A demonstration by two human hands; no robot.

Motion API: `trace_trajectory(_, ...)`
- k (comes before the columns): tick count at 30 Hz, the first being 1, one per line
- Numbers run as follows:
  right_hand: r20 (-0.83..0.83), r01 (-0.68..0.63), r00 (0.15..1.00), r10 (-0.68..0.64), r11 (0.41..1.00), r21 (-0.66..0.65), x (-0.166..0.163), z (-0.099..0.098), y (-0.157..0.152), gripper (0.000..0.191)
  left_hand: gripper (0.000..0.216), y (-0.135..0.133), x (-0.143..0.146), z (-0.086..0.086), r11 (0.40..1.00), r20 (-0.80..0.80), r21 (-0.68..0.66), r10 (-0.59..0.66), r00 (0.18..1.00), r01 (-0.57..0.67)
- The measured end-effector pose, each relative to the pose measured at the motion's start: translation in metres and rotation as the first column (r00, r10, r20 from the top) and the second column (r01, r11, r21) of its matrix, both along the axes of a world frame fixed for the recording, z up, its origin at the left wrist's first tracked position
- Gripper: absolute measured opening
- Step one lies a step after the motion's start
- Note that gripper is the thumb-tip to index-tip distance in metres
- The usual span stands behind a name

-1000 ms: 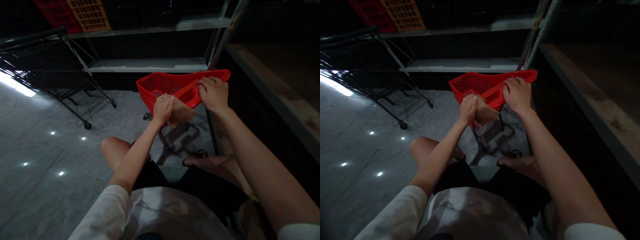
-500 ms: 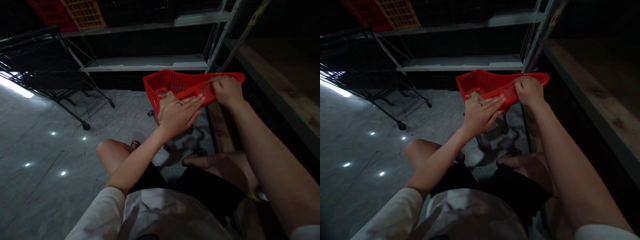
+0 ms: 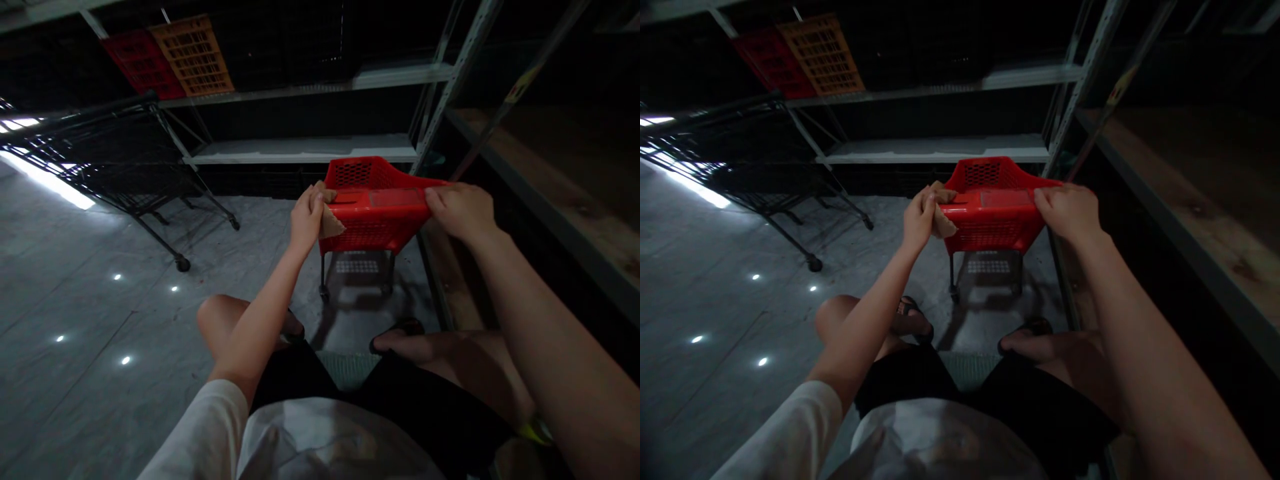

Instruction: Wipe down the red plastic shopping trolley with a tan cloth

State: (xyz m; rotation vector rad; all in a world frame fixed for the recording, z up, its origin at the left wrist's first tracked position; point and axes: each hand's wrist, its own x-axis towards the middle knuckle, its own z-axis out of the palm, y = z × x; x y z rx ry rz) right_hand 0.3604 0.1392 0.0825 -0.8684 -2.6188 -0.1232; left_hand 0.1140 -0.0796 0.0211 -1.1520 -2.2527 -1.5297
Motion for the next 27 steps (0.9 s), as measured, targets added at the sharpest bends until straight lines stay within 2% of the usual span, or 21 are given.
trace_trajectory(2,0.022,0.126,0.992,-0.127,0.991,0.050,0.003,-0.005,0.002,0.067,0.043,0.007,0.006,0.006,1.000,-0.091,0.014,-0.007,0.996,0.008)
trace_trajectory(6,-0.022,0.196,0.981,-0.195,0.977,0.086,0.002,-0.010,-0.007,0.071,0.042,0.027,0.048,0.017,0.999,-0.270,-0.014,-0.039,0.962,0.036)
trace_trajectory(10,-0.035,0.206,0.979,-0.203,0.974,0.100,-0.001,-0.009,-0.022,0.064,0.038,0.061,0.100,0.021,0.959,-0.393,-0.139,-0.283,0.875,0.248)
trace_trajectory(13,-0.030,0.142,0.990,-0.139,0.984,0.111,0.004,-0.008,-0.027,0.060,0.042,0.074,0.099,0.025,0.899,-0.434,-0.232,-0.438,0.788,0.372)
trace_trajectory(15,-0.004,0.084,0.996,-0.084,0.992,0.094,0.011,-0.007,-0.028,0.057,0.050,0.068,0.073,0.027,0.916,-0.436,-0.211,-0.401,0.806,0.342)
trace_trajectory(17,0.019,0.050,0.998,-0.052,0.996,0.072,0.016,-0.006,-0.028,0.055,0.051,0.054,0.038,0.028,0.961,-0.373,-0.170,-0.268,0.888,0.219)
trace_trajectory(20,0.025,0.074,0.997,-0.075,0.996,0.049,0.015,-0.006,-0.033,0.056,0.050,0.038,0.001,0.027,0.985,-0.306,-0.164,-0.111,0.945,0.062)
trace_trajectory(23,0.012,0.099,0.995,-0.100,0.994,0.033,0.009,-0.006,-0.038,0.057,0.059,0.051,0.004,0.023,0.993,-0.232,-0.118,-0.016,0.973,-0.011)
trace_trajectory(27,-0.002,0.092,0.996,-0.092,0.995,0.041,0.010,-0.006,-0.037,0.059,0.066,0.091,0.049,0.018,0.999,-0.132,-0.048,-0.025,0.991,0.019)
